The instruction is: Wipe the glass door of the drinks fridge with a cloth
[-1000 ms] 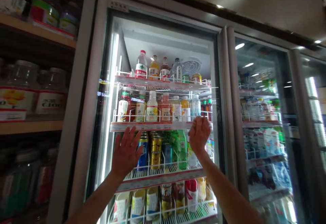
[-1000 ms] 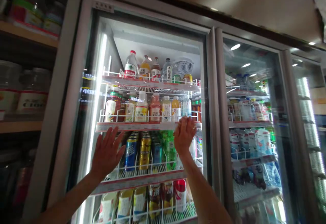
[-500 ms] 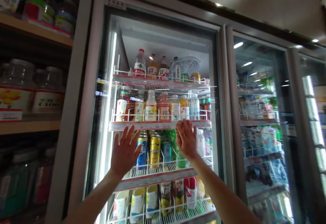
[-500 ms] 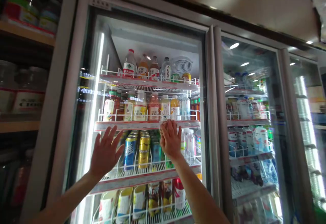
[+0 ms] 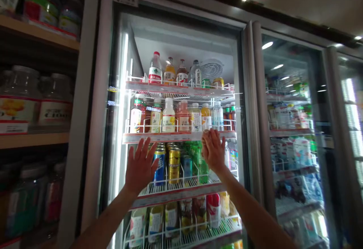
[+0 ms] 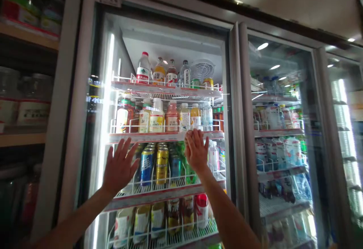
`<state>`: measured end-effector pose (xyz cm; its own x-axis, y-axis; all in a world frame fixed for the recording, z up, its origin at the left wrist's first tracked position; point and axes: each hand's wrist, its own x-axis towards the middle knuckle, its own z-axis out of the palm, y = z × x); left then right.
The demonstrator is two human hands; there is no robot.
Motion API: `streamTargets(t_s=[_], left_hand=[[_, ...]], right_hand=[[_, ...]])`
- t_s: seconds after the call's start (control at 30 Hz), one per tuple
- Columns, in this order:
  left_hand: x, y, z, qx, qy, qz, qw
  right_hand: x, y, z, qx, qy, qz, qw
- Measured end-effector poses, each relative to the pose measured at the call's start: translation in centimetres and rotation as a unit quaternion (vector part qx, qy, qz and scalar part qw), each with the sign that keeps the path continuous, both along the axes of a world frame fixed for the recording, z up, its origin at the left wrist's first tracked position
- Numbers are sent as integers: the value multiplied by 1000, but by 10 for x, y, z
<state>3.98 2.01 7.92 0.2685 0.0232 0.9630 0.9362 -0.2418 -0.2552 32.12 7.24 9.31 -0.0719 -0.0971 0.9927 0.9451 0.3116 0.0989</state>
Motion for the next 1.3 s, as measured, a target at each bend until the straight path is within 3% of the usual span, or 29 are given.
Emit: streamTargets(t_s=[0.13,0.2,0.27,0.37,0.5,0.57,0.7,0.8,0.93,1.0,1.17,1.23,1.3], left_hand=[[0,0,0,0,5,9,1000],[1,0,0,1,8,12,1000],[1,0,-1,4,8,12,1000],[-3,-4,1,1,18,7,1000],[-20,-10,21,15,31,17,999],[-31,-11,36,31,-14,42,999],[-45,-8,58,20,-90,69,993],[-46,-6,60,9,-95,70,993],[-45,-7,55,2,-91,74,993],[-45,-7,55,2,-88,77,993],[-48,-7,54,8,-82,78,994],[-48,-7,54,11,-79,77,994],[-49,-7,53,9,-77,79,994]], right_hand=[[-3,4,9,11,171,-3,985],[-24,0,7,13,124,13,992],[-41,-5,1,6,0,30,1000],[-32,-6,0,-9,-77,26,997],[13,5,20,-6,125,-20,992],[12,6,25,3,177,-21,984],[-28,-3,15,4,36,-4,999],[-29,-5,13,1,-40,-4,999],[-4,4,33,8,149,-18,989],[-15,4,37,9,180,-9,984],[-80,-15,13,5,-64,27,998],[-79,-17,10,4,-114,22,993],[-60,-12,18,6,-66,4,998]])
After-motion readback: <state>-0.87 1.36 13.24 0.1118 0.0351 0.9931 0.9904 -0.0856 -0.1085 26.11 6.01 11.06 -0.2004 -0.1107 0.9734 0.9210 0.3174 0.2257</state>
